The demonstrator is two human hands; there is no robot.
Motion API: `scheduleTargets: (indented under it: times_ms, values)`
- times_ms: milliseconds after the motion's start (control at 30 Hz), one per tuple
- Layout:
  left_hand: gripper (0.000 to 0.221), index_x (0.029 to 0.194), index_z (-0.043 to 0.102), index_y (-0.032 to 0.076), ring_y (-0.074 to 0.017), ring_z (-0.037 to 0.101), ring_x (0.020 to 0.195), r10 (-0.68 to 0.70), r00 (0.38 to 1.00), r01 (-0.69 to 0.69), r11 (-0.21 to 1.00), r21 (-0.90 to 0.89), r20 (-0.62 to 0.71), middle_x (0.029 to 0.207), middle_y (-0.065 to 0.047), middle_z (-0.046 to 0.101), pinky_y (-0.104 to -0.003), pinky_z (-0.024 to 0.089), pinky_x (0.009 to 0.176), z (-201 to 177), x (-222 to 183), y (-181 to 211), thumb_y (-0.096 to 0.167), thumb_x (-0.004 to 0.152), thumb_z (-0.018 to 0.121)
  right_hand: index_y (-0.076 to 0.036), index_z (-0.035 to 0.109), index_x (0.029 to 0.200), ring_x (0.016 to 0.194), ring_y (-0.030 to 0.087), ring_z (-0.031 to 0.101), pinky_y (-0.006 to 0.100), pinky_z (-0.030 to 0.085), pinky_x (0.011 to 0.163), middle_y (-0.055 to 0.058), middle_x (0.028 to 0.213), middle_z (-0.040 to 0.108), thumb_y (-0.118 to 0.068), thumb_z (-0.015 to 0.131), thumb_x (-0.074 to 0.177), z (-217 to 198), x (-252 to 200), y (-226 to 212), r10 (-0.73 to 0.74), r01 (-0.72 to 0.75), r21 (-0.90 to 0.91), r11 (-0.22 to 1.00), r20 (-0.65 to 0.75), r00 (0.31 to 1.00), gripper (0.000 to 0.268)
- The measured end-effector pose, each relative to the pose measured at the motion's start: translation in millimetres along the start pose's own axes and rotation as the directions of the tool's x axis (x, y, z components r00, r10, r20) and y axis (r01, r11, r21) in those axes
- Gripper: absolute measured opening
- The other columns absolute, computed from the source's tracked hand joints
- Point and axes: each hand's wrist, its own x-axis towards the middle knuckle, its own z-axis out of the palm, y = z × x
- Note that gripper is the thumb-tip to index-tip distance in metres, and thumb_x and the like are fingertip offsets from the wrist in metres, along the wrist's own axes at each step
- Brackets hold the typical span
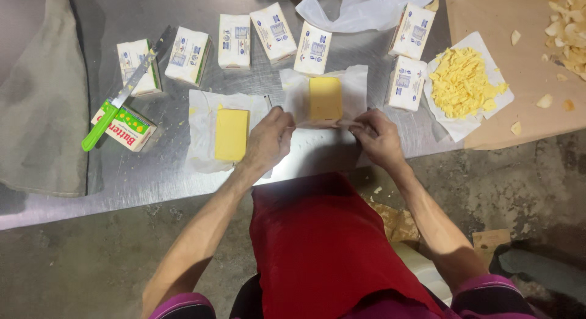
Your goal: The person unwraps several sticks of butter on a metal counter and shreds a block of butter using a knife.
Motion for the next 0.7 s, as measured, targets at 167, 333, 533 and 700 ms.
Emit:
scheduleTargets:
  times_ms: [167, 333, 533, 700]
  values:
    - [0.031, 0.108, 0.072, -0.002, -0.0355, 0.053, 0.100, 0.162, 0.987, -0.154, 0.958, 0.241, -0.014, 0.110, -0.020, 0.061, -0.048, 0.046, 0.080, 8.9, 4.9, 8.5, 0.006, 0.079, 0.067, -0.001, 0.065, 0.102, 0.096, 0.033, 0.061, 0.042, 0.051, 0.079, 0.019, 0.109, 0.067, -0.025, 0.082, 0.077, -8.4, -8.9, -25.8, -0.661, 0.629, -0.337, 0.701, 0.026, 0.750, 0.039]
    - [0.020, 0.098, 0.069, -0.001, -0.0378, 0.055, 0.113, 0.239, 0.970, -0.228, 0.961, 0.155, -0.055, 0.116, -0.018, 0.065, -0.054, 0.042, 0.102, 33.5, 12.5, 3.2, 0.013, 0.084, 0.070, -0.009, 0.065, 0.116, 0.111, 0.031, 0.064, 0.043, 0.052, 0.097, 0.014, 0.123, 0.066, -0.018, 0.074, 0.093, 0.6, 1.0, -38.0, -0.148, 0.174, -0.148, 0.974, 0.167, 0.975, 0.027]
    - [0.016, 0.104, 0.069, 0.000, -0.0352, 0.050, 0.139, 0.237, 0.956, -0.255, 0.962, 0.093, 0.172, 0.137, -0.022, 0.062, -0.066, 0.012, 0.123, 31.4, 3.0, -10.9, 0.007, 0.091, 0.062, 0.000, 0.054, 0.084, 0.151, 0.037, 0.040, 0.046, 0.038, 0.121, 0.018, 0.152, 0.055, -0.002, 0.069, 0.090, -8.9, -4.6, -11.7, -0.301, 0.279, 0.114, 0.953, 0.312, 0.901, 0.016]
    - [0.008, 0.093, 0.063, 0.001, -0.0367, 0.045, 0.145, 0.267, 0.930, -0.307, 0.942, 0.133, 0.253, 0.148, -0.024, 0.055, -0.064, 0.016, 0.123, 18.9, 1.9, -3.5, 0.009, 0.095, 0.061, 0.002, 0.050, 0.080, 0.151, 0.040, 0.037, 0.048, 0.031, 0.125, 0.020, 0.154, 0.052, 0.001, 0.071, 0.088, -9.6, -3.9, 4.9, -0.421, 0.406, 0.114, 0.907, 0.307, 0.853, 0.023]
